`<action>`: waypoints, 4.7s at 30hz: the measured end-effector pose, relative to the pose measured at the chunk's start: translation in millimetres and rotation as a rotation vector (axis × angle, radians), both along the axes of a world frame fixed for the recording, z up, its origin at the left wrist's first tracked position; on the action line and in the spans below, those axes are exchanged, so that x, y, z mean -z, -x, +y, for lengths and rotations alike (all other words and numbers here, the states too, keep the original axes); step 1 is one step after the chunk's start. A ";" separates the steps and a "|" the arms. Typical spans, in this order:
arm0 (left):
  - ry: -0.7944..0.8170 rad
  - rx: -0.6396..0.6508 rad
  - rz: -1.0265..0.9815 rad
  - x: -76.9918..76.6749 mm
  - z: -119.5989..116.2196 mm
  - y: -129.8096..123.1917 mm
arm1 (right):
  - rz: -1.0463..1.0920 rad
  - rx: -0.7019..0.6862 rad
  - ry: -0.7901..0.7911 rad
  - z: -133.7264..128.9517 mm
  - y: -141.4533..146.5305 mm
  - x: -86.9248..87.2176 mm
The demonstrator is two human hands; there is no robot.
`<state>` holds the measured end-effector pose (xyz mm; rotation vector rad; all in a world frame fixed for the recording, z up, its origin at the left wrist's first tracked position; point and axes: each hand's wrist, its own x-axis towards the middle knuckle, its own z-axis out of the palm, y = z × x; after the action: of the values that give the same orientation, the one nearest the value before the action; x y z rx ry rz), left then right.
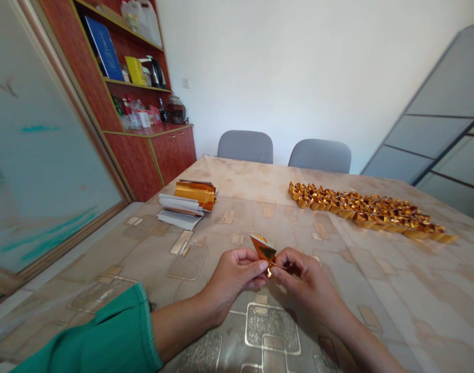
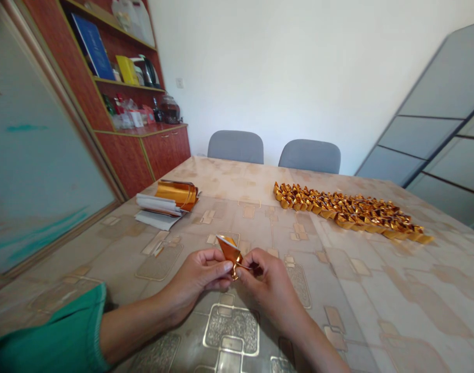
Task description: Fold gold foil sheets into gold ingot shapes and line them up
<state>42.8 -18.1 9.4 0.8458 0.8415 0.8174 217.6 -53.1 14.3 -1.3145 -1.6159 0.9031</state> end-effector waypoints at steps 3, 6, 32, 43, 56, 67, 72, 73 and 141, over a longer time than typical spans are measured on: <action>-0.002 0.007 0.016 -0.5 -0.9 -1.6 | -0.038 0.030 0.008 -1.1 1.8 -1.6; 0.002 0.023 0.022 -1.9 -1.2 -1.9 | -0.013 0.021 0.007 -0.9 2.1 -0.4; -0.144 -0.067 -0.077 -3.1 -0.2 -0.9 | 0.477 0.060 0.220 -1.7 20.2 1.1; -0.050 0.029 -0.139 -5.2 3.4 -0.9 | 0.201 0.113 -0.118 -6.4 15.5 -7.4; -0.290 -0.046 0.019 -12.4 2.8 0.2 | -0.076 0.089 -0.266 -7.3 5.9 -14.2; -0.134 0.016 -0.096 -9.3 3.1 0.6 | 0.400 0.022 0.080 -2.3 9.7 -7.0; -0.144 0.005 -0.079 -7.6 3.4 0.2 | 0.445 0.029 0.180 -3.1 14.8 -5.7; -0.163 0.008 -0.068 -8.1 3.7 0.1 | 0.445 0.034 0.160 -3.2 15.0 -5.9; -0.505 -0.241 0.185 -22.3 24.0 8.9 | 0.232 0.213 -0.081 -2.4 2.7 -8.3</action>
<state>34.0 5.9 31.7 1.2949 0.9260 1.2054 214.9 -55.4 22.6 -1.2488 -1.2941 0.8189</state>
